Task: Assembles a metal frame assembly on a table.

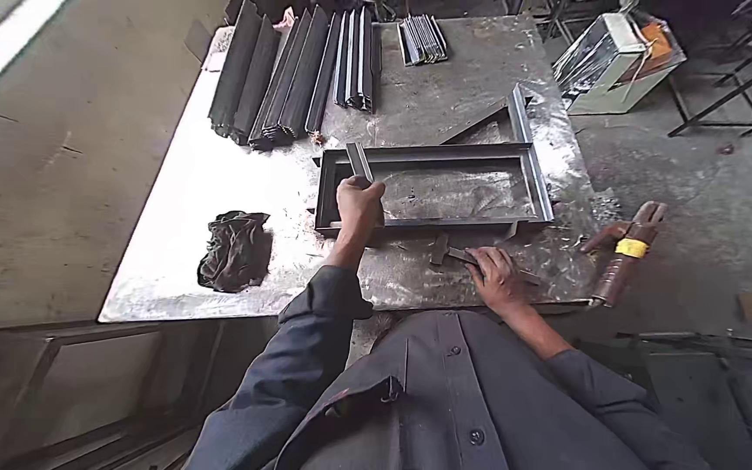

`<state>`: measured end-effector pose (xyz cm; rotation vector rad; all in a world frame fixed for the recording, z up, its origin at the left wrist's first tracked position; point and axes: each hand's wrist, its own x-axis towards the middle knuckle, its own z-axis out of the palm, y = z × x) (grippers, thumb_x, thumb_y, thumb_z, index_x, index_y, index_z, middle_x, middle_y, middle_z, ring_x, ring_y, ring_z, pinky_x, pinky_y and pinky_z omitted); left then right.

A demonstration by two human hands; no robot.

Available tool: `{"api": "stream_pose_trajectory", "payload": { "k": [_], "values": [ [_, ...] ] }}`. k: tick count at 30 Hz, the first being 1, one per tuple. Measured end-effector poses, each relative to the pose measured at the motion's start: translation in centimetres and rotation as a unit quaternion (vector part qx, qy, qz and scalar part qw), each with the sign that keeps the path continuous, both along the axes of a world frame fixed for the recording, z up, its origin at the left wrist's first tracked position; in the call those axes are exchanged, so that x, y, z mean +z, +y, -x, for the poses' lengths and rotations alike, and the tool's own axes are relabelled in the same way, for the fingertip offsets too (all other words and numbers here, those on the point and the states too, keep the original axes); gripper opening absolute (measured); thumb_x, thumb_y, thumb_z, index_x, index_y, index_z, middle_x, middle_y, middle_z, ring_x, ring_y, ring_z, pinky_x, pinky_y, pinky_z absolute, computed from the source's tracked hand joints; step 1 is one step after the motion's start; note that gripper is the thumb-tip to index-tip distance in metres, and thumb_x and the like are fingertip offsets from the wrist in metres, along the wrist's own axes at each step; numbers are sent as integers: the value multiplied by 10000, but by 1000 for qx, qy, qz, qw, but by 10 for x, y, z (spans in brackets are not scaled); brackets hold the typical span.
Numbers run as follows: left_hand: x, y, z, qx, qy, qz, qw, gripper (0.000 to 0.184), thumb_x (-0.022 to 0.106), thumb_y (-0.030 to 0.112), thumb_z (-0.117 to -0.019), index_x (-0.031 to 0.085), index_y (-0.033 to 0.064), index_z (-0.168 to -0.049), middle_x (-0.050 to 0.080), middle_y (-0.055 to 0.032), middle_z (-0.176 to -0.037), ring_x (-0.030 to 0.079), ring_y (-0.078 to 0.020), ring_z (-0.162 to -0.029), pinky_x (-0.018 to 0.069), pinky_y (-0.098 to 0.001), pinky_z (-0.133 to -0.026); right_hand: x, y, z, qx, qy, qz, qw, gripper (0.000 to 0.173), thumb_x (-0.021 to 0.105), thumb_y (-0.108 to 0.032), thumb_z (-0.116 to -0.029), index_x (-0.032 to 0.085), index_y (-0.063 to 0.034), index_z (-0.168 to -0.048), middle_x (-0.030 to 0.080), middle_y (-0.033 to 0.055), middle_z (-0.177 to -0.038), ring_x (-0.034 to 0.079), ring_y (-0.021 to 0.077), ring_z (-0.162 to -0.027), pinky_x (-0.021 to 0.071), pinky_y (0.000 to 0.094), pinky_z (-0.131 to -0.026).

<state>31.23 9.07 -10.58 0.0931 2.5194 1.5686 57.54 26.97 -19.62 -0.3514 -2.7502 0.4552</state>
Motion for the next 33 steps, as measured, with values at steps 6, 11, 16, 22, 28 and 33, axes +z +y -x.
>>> {"api": "stream_pose_trajectory", "payload": {
  "k": [6,11,16,22,28,33],
  "values": [
    [-1,48,-15,-18,-1,195,981,304,660,265,-948,706,-11,-1066,581,-249,-1289,588,-397,-1199,500,-593,-981,13,5,-3,17,-68,52,996,352,569,-281,-1023,693,-135,-1319,681,142,-1282,632,331,-1218,500,481,-1038],
    [-22,65,-10,-113,-1,277,954,409,712,296,-933,668,-20,-1188,574,-286,-1329,614,-448,-1186,525,-645,-956,21,13,4,24,-102,100,989,342,606,-264,-1001,707,-135,-1301,677,126,-1291,618,305,-1235,481,457,-1066],
    [-23,72,-8,-186,32,349,918,337,690,253,-933,674,5,-1161,564,-268,-1326,638,-426,-1139,557,-609,-909,27,18,10,25,-111,115,987,317,680,-244,-949,743,-118,-1234,700,133,-1189,650,297,-1149,504,435,-1031],
    [-5,62,-25,-122,28,278,952,939,791,419,-873,291,98,-1600,558,-266,-1408,638,-453,-1180,534,-665,-930,55,29,28,89,-291,117,945,454,648,-316,-963,645,-113,-1370,625,175,-1321,611,323,-1218,479,486,-1049],
    [-23,57,-7,-124,-96,290,944,677,744,497,-889,607,-38,-1280,677,-285,-1179,664,-465,-1113,517,-698,-914,85,49,16,174,-268,124,939,405,646,-264,-932,670,-107,-1304,654,136,-1281,659,289,-1137,544,491,-939],
    [-19,57,-6,-185,-110,318,923,484,676,406,-932,647,-35,-1129,690,-262,-1115,685,-439,-1062,543,-673,-847,162,65,54,253,-123,-58,958,408,661,-212,-913,674,-145,-1316,690,146,-1210,723,329,-936,598,527,-704]
  ]
}}
